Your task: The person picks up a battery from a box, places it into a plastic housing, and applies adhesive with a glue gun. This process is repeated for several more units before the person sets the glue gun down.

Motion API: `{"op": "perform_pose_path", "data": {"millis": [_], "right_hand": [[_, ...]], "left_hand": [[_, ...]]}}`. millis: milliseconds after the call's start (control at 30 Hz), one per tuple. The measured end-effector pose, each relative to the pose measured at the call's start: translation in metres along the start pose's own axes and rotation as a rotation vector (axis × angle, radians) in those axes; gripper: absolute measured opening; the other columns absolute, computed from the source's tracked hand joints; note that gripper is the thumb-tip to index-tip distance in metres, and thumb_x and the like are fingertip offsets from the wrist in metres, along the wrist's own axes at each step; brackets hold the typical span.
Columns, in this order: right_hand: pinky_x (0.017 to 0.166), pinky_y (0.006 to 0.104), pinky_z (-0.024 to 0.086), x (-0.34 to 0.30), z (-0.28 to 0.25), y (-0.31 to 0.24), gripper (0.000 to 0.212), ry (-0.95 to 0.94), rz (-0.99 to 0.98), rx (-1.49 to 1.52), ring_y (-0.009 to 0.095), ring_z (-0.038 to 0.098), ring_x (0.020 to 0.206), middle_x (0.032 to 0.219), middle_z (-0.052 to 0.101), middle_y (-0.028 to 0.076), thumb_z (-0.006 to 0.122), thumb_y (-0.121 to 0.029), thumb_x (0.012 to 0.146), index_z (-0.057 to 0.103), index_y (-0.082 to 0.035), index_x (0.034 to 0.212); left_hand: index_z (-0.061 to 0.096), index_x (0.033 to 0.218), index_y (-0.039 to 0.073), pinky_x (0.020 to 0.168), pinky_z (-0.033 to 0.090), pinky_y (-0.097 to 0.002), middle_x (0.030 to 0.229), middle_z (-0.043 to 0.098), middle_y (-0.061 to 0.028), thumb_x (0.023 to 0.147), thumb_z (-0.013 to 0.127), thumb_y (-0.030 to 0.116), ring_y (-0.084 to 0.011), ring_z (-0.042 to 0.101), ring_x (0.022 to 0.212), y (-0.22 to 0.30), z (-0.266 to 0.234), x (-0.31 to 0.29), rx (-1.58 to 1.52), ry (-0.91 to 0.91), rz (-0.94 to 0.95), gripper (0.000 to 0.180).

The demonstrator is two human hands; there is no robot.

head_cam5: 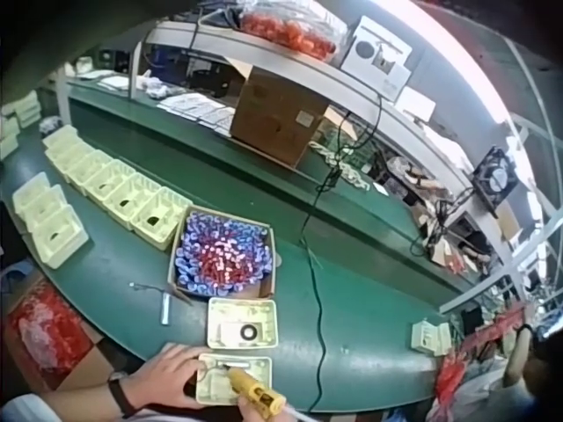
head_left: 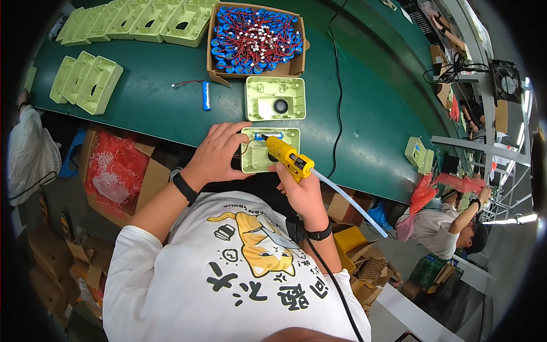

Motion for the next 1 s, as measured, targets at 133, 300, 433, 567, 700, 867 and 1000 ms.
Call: {"op": "perform_pose_path", "data": {"millis": [133,300,433,567,700,867,1000], "right_hand": [[0.061,0.0255,0.057,0.0044,-0.0023,-0.001,0.038,-0.008,0.058,0.012,0.007,0.067,0.066,0.108,0.087,0.004,0.072,-0.026,0.115,0.075,0.003,0.139],[0.06,0.0249,0.057,0.0048,-0.0008,-0.0047,0.037,-0.007,0.039,0.046,0.007,0.067,0.066,0.108,0.087,0.004,0.072,-0.026,0.115,0.076,0.003,0.137],[0.06,0.0252,0.057,0.0048,-0.0011,-0.0024,0.036,-0.007,0.071,0.045,0.007,0.067,0.065,0.107,0.087,0.005,0.072,-0.026,0.114,0.076,0.003,0.136],[0.059,0.0255,0.056,0.0054,0.0011,-0.0046,0.035,0.023,0.066,0.004,0.007,0.067,0.065,0.104,0.086,0.005,0.072,-0.026,0.114,0.076,0.003,0.135],[0.059,0.0256,0.056,0.0059,-0.0013,-0.0097,0.034,0.001,0.061,0.001,0.008,0.066,0.064,0.099,0.085,0.005,0.072,-0.025,0.114,0.077,0.003,0.133],[0.059,0.0254,0.055,0.0083,0.0018,-0.007,0.032,-0.004,0.065,0.016,0.008,0.066,0.063,0.093,0.083,0.005,0.073,-0.025,0.114,0.077,0.002,0.13],[0.057,0.0256,0.054,0.0076,0.0048,-0.0052,0.03,-0.001,0.065,-0.037,0.008,0.065,0.062,0.086,0.08,0.004,0.073,-0.026,0.114,0.077,0.002,0.126]], "left_hand": [[0.06,0.128,0.009,0.117,0.048,-0.0543,0.16,0.061,-0.0153,0.071,0.104,0.038,-0.0416,0.062,0.136,-0.0003,-0.0006,0.0011,0.003,-0.001,-0.005,0.078],[0.06,0.129,0.009,0.117,0.048,-0.0544,0.16,0.062,-0.0155,0.071,0.104,0.038,-0.0418,0.063,0.136,0.0008,-0.0003,0.0001,0.015,0.007,0.001,0.078],[0.06,0.129,0.009,0.116,0.048,-0.0543,0.159,0.062,-0.0154,0.071,0.104,0.038,-0.0418,0.063,0.135,0.0013,0.0019,-0.001,0.013,0.006,-0.005,0.078],[0.061,0.129,0.008,0.116,0.048,-0.054,0.159,0.062,-0.0153,0.071,0.103,0.039,-0.0417,0.063,0.135,0.0004,-0.0003,0.0012,0.024,0.011,0.002,0.078],[0.061,0.128,0.008,0.116,0.048,-0.0538,0.159,0.062,-0.0152,0.071,0.103,0.039,-0.0414,0.063,0.135,0.0009,0.0,0.0007,0.026,0.012,0.002,0.077],[0.061,0.128,0.008,0.115,0.048,-0.0539,0.159,0.061,-0.0151,0.072,0.102,0.039,-0.0412,0.063,0.135,-0.0003,0.0001,0.001,0.024,0.013,0.006,0.076],[0.061,0.128,0.008,0.115,0.048,-0.0541,0.159,0.061,-0.0154,0.072,0.102,0.039,-0.0411,0.063,0.134,0.0016,0.0002,-0.0012,0.035,0.014,0.005,0.076]]}}
Point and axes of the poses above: each hand's wrist, its own x-axis towards the middle knuckle, its own z-axis out of the palm, y = z × x, the point moved 3 cm from there along x, towards the middle knuckle
